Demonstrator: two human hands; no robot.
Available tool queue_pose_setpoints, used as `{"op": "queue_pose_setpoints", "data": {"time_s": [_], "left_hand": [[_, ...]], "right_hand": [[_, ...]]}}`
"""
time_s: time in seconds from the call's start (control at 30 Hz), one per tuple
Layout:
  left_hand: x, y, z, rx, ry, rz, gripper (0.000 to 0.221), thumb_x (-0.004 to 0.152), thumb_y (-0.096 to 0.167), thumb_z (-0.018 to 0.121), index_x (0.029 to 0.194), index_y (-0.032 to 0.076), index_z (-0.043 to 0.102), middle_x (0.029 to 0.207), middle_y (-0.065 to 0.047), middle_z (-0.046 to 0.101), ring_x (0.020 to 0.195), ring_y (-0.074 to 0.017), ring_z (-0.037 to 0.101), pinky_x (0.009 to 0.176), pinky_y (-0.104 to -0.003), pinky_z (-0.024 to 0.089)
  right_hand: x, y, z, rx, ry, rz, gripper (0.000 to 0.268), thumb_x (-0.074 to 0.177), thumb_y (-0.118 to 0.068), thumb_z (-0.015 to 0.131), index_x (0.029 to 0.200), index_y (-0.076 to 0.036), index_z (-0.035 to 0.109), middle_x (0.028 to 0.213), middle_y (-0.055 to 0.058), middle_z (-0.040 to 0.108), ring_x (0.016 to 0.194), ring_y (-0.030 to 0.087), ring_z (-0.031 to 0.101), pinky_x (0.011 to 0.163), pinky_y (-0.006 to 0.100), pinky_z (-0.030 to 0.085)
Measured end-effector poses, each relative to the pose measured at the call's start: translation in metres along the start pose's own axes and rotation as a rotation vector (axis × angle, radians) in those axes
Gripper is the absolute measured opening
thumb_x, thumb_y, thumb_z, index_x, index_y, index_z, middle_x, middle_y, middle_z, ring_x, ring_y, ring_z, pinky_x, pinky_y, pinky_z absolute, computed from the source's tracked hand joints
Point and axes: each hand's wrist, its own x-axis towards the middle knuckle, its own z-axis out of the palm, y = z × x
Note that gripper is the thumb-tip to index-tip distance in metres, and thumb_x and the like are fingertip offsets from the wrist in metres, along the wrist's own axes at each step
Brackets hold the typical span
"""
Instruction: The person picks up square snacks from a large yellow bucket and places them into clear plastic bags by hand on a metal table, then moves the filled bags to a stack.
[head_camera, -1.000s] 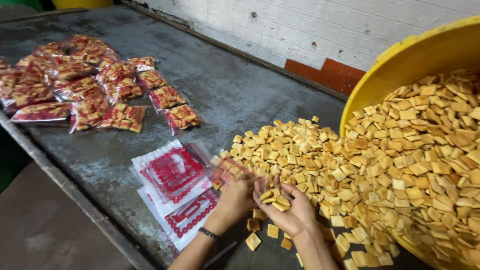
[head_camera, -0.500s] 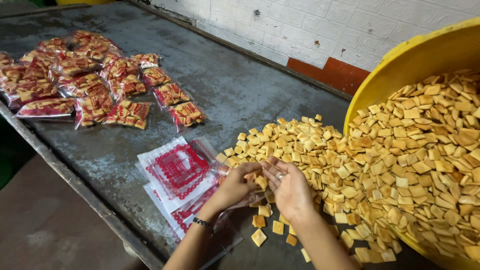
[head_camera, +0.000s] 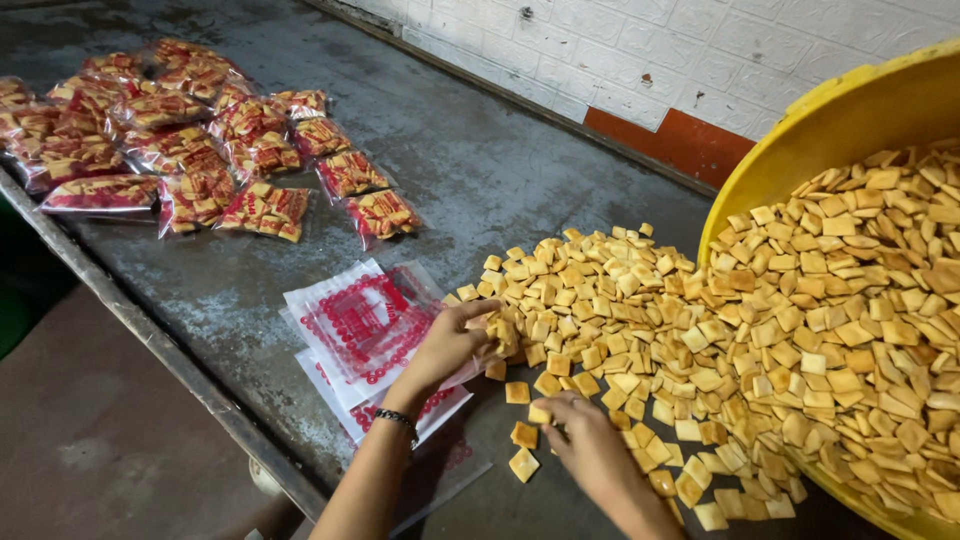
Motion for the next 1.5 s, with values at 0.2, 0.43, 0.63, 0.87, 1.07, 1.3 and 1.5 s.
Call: {"op": "queue_pose_setpoints", "data": {"time_s": [0.2,0.43,0.63,0.87,1.07,1.3,1.5], "left_hand": [[0.011,-0.014,0.0,0.147,0.009,0.095,0.051,0.078,0.004,0.048,0.127,0.01,0.06,0.142,-0.007,0.052,0.126,-0.0193,0.053,0.101,-0.029,0.043],[0.014,-0.015,-0.001,0.134,0.022,0.078,0.049,0.079,0.005,0.05,0.126,0.011,0.061,0.137,-0.008,0.057,0.126,-0.0193,0.054,0.104,-0.031,0.04],[0.014,-0.019,0.001,0.143,0.024,0.078,0.053,0.075,0.003,0.045,0.126,0.009,0.062,0.138,-0.004,0.057,0.124,-0.0142,0.054,0.1,-0.026,0.041],[0.011,-0.019,0.002,0.187,0.019,0.079,0.048,0.082,0.008,0.045,0.128,0.011,0.06,0.138,-0.006,0.056,0.127,-0.0163,0.052,0.103,-0.028,0.039],[0.007,-0.013,0.002,0.164,0.027,0.052,0.047,0.084,0.007,0.043,0.127,0.012,0.061,0.138,-0.008,0.057,0.114,-0.0151,0.061,0.091,-0.027,0.046],[0.001,-0.006,0.003,0.142,0.022,-0.023,0.054,0.079,0.004,0.042,0.129,0.013,0.06,0.122,-0.002,0.066,0.048,-0.005,0.028,0.051,-0.02,0.032],[-0.003,-0.001,0.005,0.167,-0.001,-0.023,0.042,0.091,0.015,0.043,0.131,0.012,0.056,0.143,-0.005,0.052,0.114,-0.0162,0.062,0.093,-0.03,0.051]], "right_hand": [[-0.013,0.009,-0.043,0.275,-0.217,0.204,0.021,0.085,-0.019,0.066,0.106,-0.021,0.069,0.093,-0.007,0.077,0.085,0.002,0.074,0.074,0.014,0.063],[-0.092,0.165,-0.067,0.303,-0.603,0.163,0.037,0.078,-0.027,0.078,0.113,-0.02,0.07,0.117,-0.002,0.078,0.104,0.008,0.081,0.093,0.02,0.065],[-0.09,0.143,-0.031,0.011,-0.131,0.286,0.037,0.082,-0.051,0.05,0.104,-0.026,0.067,0.103,-0.009,0.071,0.097,0.006,0.079,0.086,0.023,0.062],[-0.027,0.104,0.022,-0.571,0.384,-0.245,0.035,0.089,-0.034,0.05,0.118,-0.016,0.05,0.113,0.007,0.05,0.089,0.02,0.052,0.066,0.033,0.047],[0.013,0.059,-0.03,0.592,0.288,0.12,0.024,0.098,-0.021,0.049,0.092,-0.003,0.064,0.083,0.007,0.063,0.037,0.008,0.036,0.03,0.02,0.03],[0.021,0.037,-0.051,2.23,-0.029,0.501,0.046,0.099,-0.037,0.035,0.124,-0.002,0.053,0.137,0.026,0.053,0.115,0.038,0.059,0.088,0.047,0.053],[0.013,0.024,-0.05,2.272,-0.104,0.438,0.052,0.094,-0.047,0.039,0.128,-0.013,0.058,0.145,0.014,0.05,0.137,0.043,0.038,0.094,0.065,0.041]]}}
